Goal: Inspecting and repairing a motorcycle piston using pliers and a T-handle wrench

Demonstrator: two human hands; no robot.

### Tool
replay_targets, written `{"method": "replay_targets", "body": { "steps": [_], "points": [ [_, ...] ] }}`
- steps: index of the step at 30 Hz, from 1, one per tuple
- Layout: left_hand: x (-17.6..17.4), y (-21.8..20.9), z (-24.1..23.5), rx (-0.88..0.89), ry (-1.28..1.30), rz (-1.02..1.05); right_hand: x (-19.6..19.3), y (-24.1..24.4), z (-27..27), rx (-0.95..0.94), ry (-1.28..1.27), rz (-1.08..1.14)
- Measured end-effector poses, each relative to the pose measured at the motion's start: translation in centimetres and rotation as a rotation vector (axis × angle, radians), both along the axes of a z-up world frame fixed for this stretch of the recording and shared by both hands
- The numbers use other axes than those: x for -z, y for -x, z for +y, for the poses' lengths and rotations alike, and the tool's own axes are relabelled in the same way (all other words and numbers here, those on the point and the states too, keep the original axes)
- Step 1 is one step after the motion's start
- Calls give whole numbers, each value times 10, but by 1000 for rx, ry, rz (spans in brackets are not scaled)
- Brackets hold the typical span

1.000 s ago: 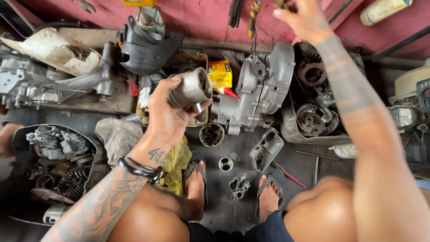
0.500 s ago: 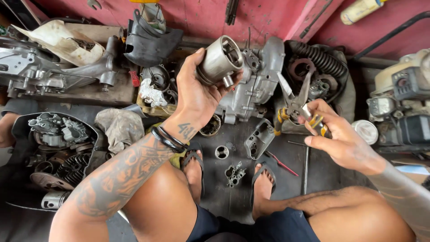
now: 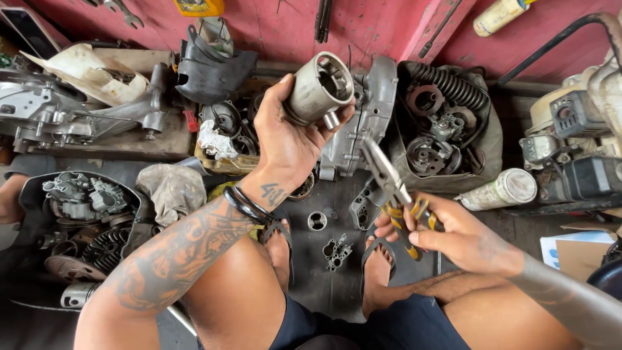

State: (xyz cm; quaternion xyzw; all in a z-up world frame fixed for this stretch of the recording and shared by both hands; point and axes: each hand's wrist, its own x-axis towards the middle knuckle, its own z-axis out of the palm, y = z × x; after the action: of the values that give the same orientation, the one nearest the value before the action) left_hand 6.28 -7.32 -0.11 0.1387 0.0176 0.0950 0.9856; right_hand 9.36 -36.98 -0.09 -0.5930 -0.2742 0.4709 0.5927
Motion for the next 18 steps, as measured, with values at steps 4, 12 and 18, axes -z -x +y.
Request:
{"method": "replay_targets", "body": {
  "steps": [4, 12, 18],
  "points": [
    [3, -7, -4, -47, 1, 14, -6, 8, 3, 32, 171, -101],
    [5, -6, -13, -12, -58, -116, 2, -4, 7, 123, 155, -60],
    [7, -3, -23, -19, -78, -113, 3, -5, 8, 180, 225, -64]
  ]
}}
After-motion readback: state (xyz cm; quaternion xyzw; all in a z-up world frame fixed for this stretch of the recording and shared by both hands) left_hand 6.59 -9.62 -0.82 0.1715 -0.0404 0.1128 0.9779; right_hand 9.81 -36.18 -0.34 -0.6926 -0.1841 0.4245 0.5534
